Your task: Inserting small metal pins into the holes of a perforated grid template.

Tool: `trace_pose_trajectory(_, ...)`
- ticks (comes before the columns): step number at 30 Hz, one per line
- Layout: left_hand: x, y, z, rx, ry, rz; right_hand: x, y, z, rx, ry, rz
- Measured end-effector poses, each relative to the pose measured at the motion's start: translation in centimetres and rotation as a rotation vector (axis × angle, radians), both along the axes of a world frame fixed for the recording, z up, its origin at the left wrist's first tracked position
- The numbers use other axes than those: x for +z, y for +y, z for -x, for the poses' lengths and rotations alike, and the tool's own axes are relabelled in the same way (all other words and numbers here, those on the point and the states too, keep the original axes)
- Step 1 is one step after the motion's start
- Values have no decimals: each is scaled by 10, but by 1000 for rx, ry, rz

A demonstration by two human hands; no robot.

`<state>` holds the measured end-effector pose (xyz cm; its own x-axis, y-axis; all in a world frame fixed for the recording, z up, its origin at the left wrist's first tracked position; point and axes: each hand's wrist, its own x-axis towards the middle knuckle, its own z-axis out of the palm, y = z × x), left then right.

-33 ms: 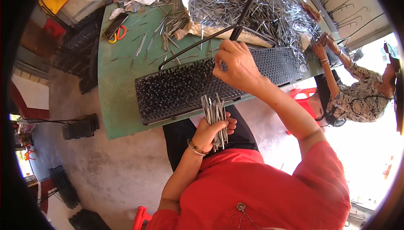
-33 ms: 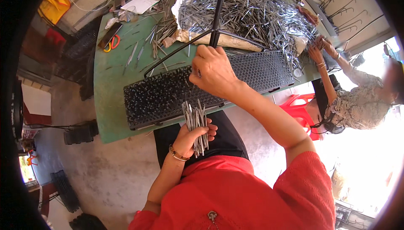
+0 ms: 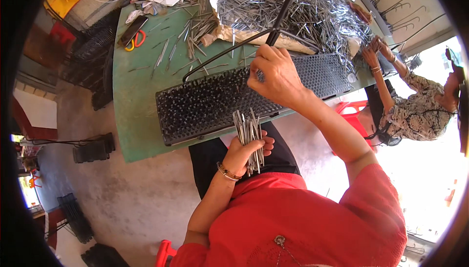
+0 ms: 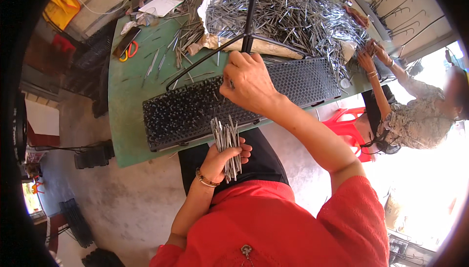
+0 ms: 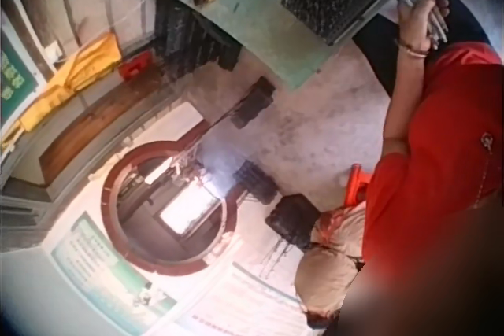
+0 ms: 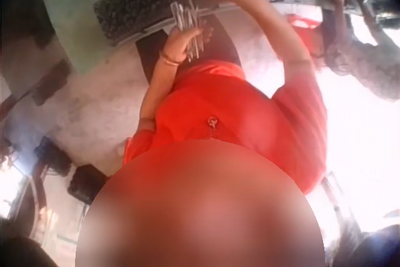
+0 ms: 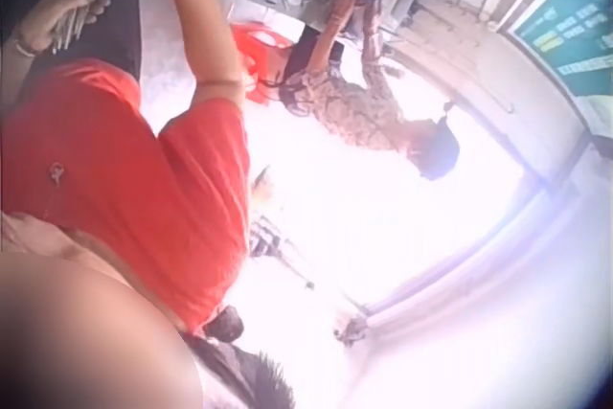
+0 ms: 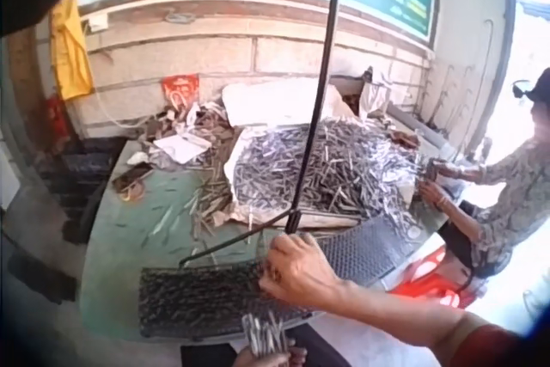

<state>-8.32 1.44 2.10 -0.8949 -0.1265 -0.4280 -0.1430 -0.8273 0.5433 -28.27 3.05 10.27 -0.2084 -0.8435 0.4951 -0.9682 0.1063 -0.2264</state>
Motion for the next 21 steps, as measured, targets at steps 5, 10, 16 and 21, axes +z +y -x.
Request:
trace_pose_trajectory(5, -2, 3, 6, 18, -17, 29, -10, 14, 2, -13, -25, 63)
trace_pose_trajectory(10, -3, 7, 8, 41, -68, 36, -8, 20, 1, -15, -10, 117)
trace_pose_trajectory(16, 0, 11, 13, 75, -93, -36, -17, 19, 4, 57, -42, 162)
trace_pose_trajectory(21, 7, 13, 16, 54, -144, -45, -19, 24, 5, 34, -24, 17)
